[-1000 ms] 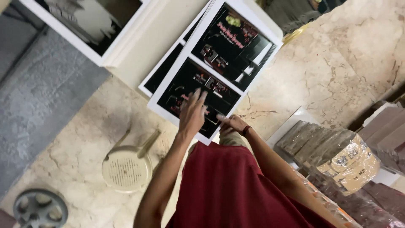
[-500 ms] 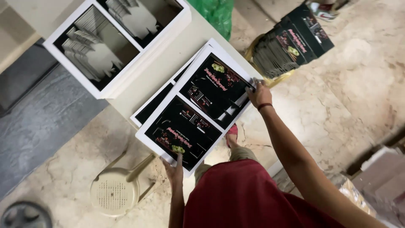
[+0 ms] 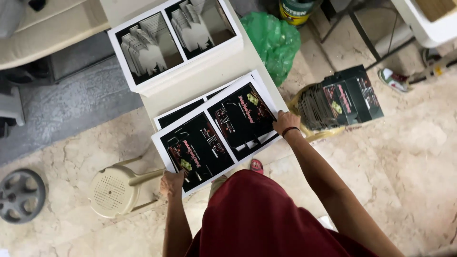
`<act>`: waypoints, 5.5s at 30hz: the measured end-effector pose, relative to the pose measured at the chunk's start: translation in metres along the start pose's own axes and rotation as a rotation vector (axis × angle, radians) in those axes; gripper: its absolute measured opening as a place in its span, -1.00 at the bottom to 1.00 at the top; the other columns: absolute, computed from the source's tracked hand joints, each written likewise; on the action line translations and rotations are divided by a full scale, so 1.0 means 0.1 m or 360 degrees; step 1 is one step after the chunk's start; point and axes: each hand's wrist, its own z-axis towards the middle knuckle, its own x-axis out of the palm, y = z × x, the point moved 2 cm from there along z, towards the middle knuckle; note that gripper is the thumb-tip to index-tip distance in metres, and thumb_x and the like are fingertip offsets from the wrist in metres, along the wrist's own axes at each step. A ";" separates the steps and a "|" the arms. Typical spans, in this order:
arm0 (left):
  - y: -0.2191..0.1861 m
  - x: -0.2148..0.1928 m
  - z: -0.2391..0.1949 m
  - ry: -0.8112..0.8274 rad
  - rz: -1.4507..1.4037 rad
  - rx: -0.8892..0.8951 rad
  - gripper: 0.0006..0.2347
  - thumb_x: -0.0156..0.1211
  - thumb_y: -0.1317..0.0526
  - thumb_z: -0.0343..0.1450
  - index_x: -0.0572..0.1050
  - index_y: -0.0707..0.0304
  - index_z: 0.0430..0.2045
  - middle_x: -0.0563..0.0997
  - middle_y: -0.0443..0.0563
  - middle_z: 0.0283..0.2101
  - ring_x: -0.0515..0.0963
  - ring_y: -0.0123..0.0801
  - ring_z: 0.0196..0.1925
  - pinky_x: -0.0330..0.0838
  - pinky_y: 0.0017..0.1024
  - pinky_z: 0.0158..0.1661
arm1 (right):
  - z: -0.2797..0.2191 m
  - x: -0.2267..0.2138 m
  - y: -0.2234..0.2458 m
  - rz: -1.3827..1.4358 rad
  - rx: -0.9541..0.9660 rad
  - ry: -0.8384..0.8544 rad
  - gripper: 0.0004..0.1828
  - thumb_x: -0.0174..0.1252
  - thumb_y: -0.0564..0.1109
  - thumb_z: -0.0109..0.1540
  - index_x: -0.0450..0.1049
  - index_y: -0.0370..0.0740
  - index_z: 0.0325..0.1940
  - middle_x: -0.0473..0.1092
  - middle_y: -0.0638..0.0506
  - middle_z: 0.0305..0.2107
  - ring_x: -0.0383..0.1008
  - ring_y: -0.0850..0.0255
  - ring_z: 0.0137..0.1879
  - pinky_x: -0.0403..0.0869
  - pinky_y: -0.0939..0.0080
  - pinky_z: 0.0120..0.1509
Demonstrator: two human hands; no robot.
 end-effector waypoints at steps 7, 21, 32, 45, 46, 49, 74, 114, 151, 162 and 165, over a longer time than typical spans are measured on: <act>0.00 0.04 -0.02 -0.0094 -0.0213 -0.0108 -0.43 0.41 -0.10 0.19 0.56 0.19 0.04 0.69 0.28 -0.14 0.68 0.13 -0.02 0.54 -0.06 -0.12 | 0.15 -0.19 0.11 0.0077 -0.0239 -0.0028 -0.41 0.07 0.16 0.21 0.42 -0.29 0.18 0.52 -0.29 -0.13 0.59 -0.22 0.00 0.57 -0.16 0.08; -0.21 -0.83 -0.76 -0.0335 -0.0872 0.0108 -0.46 0.33 0.08 0.33 0.46 0.38 0.18 0.62 0.52 -0.01 0.55 0.39 0.12 0.44 0.19 0.08 | -0.18 -0.71 0.01 0.0544 -0.0387 -0.0490 -0.61 0.33 0.11 0.13 0.61 -0.26 -0.18 0.55 -0.25 -0.42 0.61 -0.16 -0.20 0.61 -0.11 -0.18; -0.54 -1.51 -1.08 -0.0122 -0.0981 0.0179 -0.42 0.35 0.05 0.34 0.45 0.39 0.23 0.61 0.56 -0.01 0.55 0.41 0.10 0.40 0.24 0.09 | -0.80 -1.09 -0.06 0.0600 -0.0499 -0.0785 -0.64 0.34 -0.08 0.21 0.61 -0.40 -0.02 0.54 -0.37 -0.34 0.55 -0.35 -0.20 0.55 -0.36 -0.21; -0.61 -1.05 -0.20 -0.0467 -0.0980 0.0599 -0.46 0.39 -0.01 0.29 0.50 0.18 0.16 0.74 0.03 -0.18 0.76 -0.28 -0.28 0.66 -0.30 -0.21 | -0.41 -1.10 0.05 0.0528 -0.0430 -0.0669 -0.50 0.17 0.05 0.32 0.51 -0.43 0.16 0.60 -0.18 -0.36 0.64 0.10 -0.42 0.66 0.17 -0.36; -0.67 -1.17 -0.17 -0.0386 -0.1009 0.0461 -0.43 0.38 0.01 0.32 0.44 0.19 0.22 0.75 0.03 -0.22 0.75 -0.29 -0.35 0.70 -0.34 -0.28 | -0.32 -1.15 0.03 0.0575 -0.0458 -0.0765 -0.57 0.18 0.02 0.34 0.52 -0.41 0.10 0.60 -0.13 -0.40 0.59 0.19 -0.51 0.61 0.24 -0.47; -0.91 -1.57 0.12 -0.0447 -0.1065 0.0253 -0.44 0.46 0.03 0.27 0.49 0.28 0.13 0.71 0.23 -0.23 0.70 -0.06 -0.21 0.64 -0.20 -0.19 | -0.09 -1.56 0.29 0.0654 -0.0472 -0.1073 -0.70 0.32 -0.07 0.27 0.57 -0.38 -0.07 0.54 -0.21 -0.46 0.54 -0.04 -0.43 0.53 0.05 -0.43; -2.57 -1.99 2.28 -0.0507 0.0322 0.1846 0.05 0.28 -0.43 0.11 -0.02 -0.10 0.51 0.00 -0.01 0.54 -0.13 0.18 0.57 -0.10 0.37 0.35 | 2.46 -2.19 1.89 -0.0155 -0.1338 -0.0833 0.18 0.14 0.68 -0.05 0.23 0.14 0.54 0.37 -0.03 0.28 0.21 -0.14 0.50 0.03 -0.51 0.57; -0.23 0.18 -0.15 0.0153 -0.1138 0.0055 -0.25 0.36 -0.06 0.29 0.22 0.03 0.42 0.66 0.07 0.02 0.63 -0.05 0.09 0.57 -0.01 -0.02 | -0.55 0.83 1.64 0.1285 0.0073 0.0396 -0.34 0.37 0.16 0.04 0.50 0.09 0.23 0.59 0.01 -0.11 0.55 0.04 0.13 0.52 0.02 0.26; -4.29 1.29 -3.35 0.1829 -0.1029 0.1043 -0.31 0.32 0.24 0.42 0.07 0.16 0.46 0.41 0.52 0.23 0.60 0.30 0.04 0.70 -0.04 -0.32 | -0.34 -0.85 -3.37 0.1456 0.0861 -0.0898 -0.66 0.30 0.05 0.22 0.61 0.12 0.09 0.55 0.01 -0.28 0.58 0.09 -0.19 0.55 0.10 -0.11; -4.83 1.83 -2.97 0.1304 -0.0479 0.1171 -0.18 0.42 0.05 0.29 0.08 0.36 0.39 0.33 0.48 0.33 0.43 0.32 0.27 0.47 0.18 0.10 | 0.73 0.08 -4.44 0.1692 0.0840 -0.1535 -0.44 0.30 0.03 0.39 0.33 -0.27 0.39 0.46 -0.34 0.10 0.42 -0.19 0.29 0.39 -0.15 0.42; -4.26 1.61 -2.72 0.1593 -0.0424 0.1280 -0.28 0.35 0.02 0.32 0.21 0.13 0.41 0.41 0.37 0.31 0.49 0.17 0.26 0.58 -0.04 0.07 | 0.65 0.70 -4.69 0.1719 0.1383 -0.1139 -0.29 0.11 0.45 0.38 0.45 -0.19 0.28 0.48 -0.18 0.10 0.43 -0.04 0.30 0.34 0.00 0.44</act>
